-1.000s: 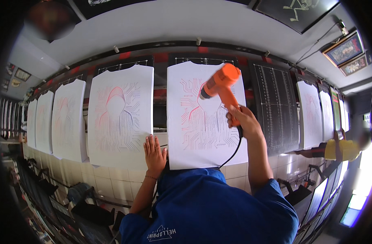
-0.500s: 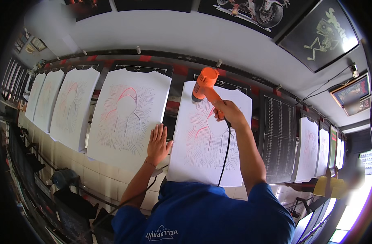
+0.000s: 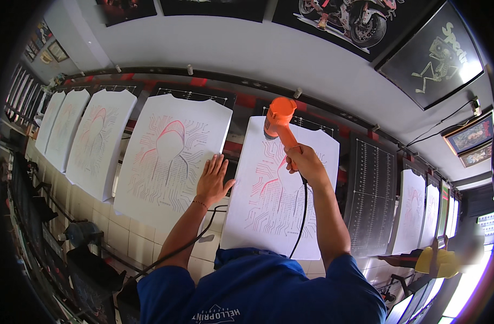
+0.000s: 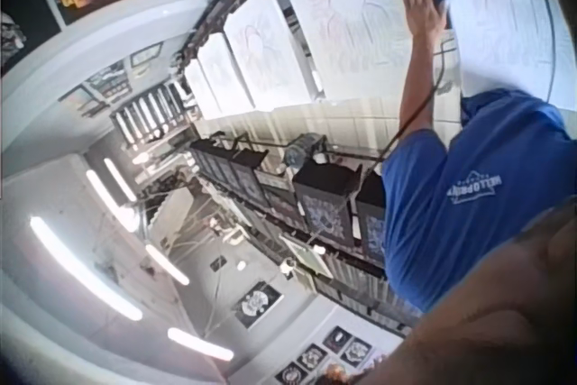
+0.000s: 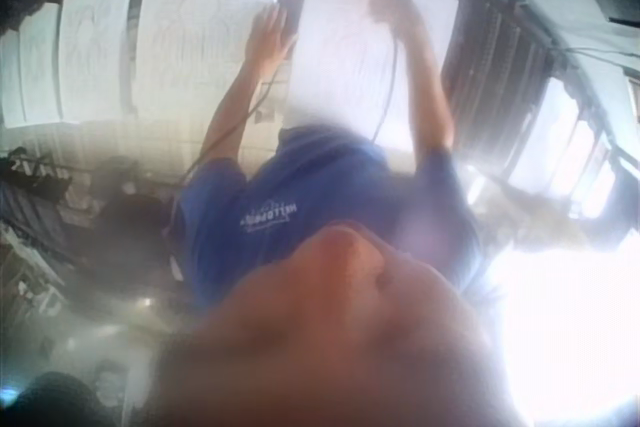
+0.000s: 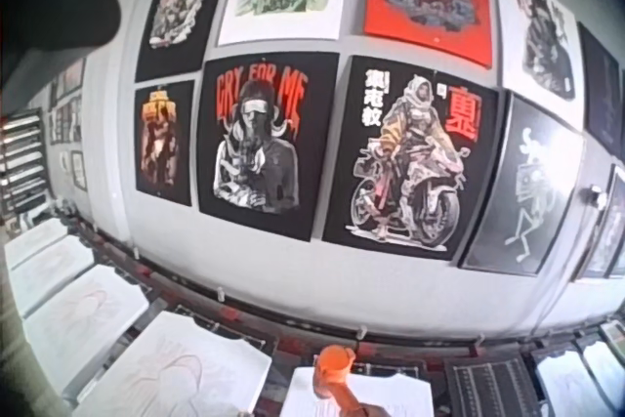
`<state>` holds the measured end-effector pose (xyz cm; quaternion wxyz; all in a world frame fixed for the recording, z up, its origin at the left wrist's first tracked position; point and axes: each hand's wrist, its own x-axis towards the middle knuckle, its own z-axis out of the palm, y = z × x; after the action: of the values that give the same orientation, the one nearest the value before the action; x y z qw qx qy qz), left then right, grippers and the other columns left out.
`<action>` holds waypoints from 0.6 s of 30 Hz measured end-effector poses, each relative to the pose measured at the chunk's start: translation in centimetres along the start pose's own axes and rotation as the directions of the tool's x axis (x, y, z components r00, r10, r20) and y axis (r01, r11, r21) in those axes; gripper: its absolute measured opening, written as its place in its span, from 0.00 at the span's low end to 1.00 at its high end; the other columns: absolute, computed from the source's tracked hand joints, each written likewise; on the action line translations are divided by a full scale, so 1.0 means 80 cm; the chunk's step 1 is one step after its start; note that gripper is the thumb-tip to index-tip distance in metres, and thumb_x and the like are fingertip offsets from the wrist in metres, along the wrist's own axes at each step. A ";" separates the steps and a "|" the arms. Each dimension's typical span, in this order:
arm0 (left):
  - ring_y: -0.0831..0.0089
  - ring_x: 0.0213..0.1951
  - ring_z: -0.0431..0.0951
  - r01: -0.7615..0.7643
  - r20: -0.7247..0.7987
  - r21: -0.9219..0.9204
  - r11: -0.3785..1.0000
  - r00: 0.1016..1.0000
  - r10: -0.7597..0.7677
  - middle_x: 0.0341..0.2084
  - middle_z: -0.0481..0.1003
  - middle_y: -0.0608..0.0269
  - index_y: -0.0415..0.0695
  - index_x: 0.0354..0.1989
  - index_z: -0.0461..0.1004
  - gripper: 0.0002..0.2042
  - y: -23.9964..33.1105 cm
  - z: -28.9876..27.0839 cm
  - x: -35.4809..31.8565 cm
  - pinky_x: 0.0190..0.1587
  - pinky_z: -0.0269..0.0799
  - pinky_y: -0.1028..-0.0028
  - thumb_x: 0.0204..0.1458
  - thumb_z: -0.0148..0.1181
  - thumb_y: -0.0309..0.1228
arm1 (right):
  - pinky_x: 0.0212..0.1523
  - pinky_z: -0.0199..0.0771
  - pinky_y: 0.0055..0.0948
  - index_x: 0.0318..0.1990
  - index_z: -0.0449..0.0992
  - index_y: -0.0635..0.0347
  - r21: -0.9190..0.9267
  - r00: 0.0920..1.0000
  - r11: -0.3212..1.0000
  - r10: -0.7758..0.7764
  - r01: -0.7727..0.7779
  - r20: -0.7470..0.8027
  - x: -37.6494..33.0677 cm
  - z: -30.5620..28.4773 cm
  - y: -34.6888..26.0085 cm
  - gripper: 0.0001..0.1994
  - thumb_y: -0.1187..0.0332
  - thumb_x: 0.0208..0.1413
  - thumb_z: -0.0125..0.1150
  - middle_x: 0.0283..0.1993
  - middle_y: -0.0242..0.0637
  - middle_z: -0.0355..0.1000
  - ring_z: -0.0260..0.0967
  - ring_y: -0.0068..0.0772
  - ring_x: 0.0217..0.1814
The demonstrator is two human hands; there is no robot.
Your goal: The person uses an orange heat gun to apply heat to a printed design on a white t-shirt laid flat on a work surface. The person moves the heat gun systematically across the graphic area while occasionally touching the shirt with their left hand.
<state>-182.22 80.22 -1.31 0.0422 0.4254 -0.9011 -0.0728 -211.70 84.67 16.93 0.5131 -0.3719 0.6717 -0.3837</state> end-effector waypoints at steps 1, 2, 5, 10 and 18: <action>0.60 0.75 0.39 0.003 -0.003 -0.008 1.000 1.000 -0.003 0.73 0.45 0.54 0.40 0.72 0.50 0.38 0.000 0.000 -0.001 0.75 0.36 0.59 0.63 0.37 0.58 | 0.27 0.70 0.26 0.34 0.72 0.64 -0.013 1.000 1.000 0.005 -0.005 -0.001 -0.001 0.001 0.001 0.13 0.60 0.60 0.56 0.27 0.33 0.69 0.68 0.24 0.25; 0.60 0.75 0.39 0.006 -0.006 -0.016 1.000 1.000 -0.006 0.73 0.45 0.54 0.40 0.72 0.50 0.38 0.000 0.000 -0.002 0.75 0.36 0.59 0.63 0.38 0.58 | 0.28 0.70 0.25 0.35 0.72 0.64 0.000 1.000 1.000 0.006 -0.006 -0.001 -0.003 0.002 0.001 0.14 0.59 0.60 0.56 0.27 0.32 0.69 0.68 0.23 0.25; 0.59 0.75 0.40 -0.008 -0.022 -0.040 0.999 1.000 0.007 0.73 0.45 0.54 0.41 0.72 0.50 0.38 0.000 0.000 -0.003 0.75 0.36 0.59 0.63 0.39 0.59 | 0.28 0.71 0.24 0.37 0.73 0.66 0.024 1.000 1.000 0.011 -0.012 0.019 -0.003 -0.004 0.003 0.16 0.58 0.61 0.57 0.27 0.31 0.69 0.68 0.22 0.25; 0.58 0.74 0.42 -0.009 -0.041 -0.043 0.999 0.999 0.007 0.73 0.47 0.53 0.40 0.71 0.51 0.38 0.000 -0.001 -0.003 0.75 0.37 0.59 0.62 0.40 0.59 | 0.28 0.71 0.24 0.36 0.73 0.65 0.035 0.999 0.999 0.034 -0.036 0.032 0.000 0.000 0.004 0.15 0.59 0.61 0.58 0.27 0.31 0.69 0.68 0.22 0.25; 0.54 0.74 0.45 -0.023 -0.061 -0.081 0.996 0.998 0.019 0.72 0.49 0.50 0.41 0.70 0.54 0.37 0.001 -0.001 -0.003 0.74 0.40 0.55 0.61 0.44 0.58 | 0.28 0.70 0.25 0.32 0.73 0.64 0.009 0.998 0.999 0.044 -0.045 0.042 0.000 -0.003 0.000 0.15 0.59 0.61 0.58 0.25 0.32 0.68 0.68 0.23 0.25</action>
<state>-182.07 80.45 -1.25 0.0875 0.4159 -0.9001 -0.0961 -211.96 84.73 17.00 0.5373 -0.3622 0.6670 -0.3678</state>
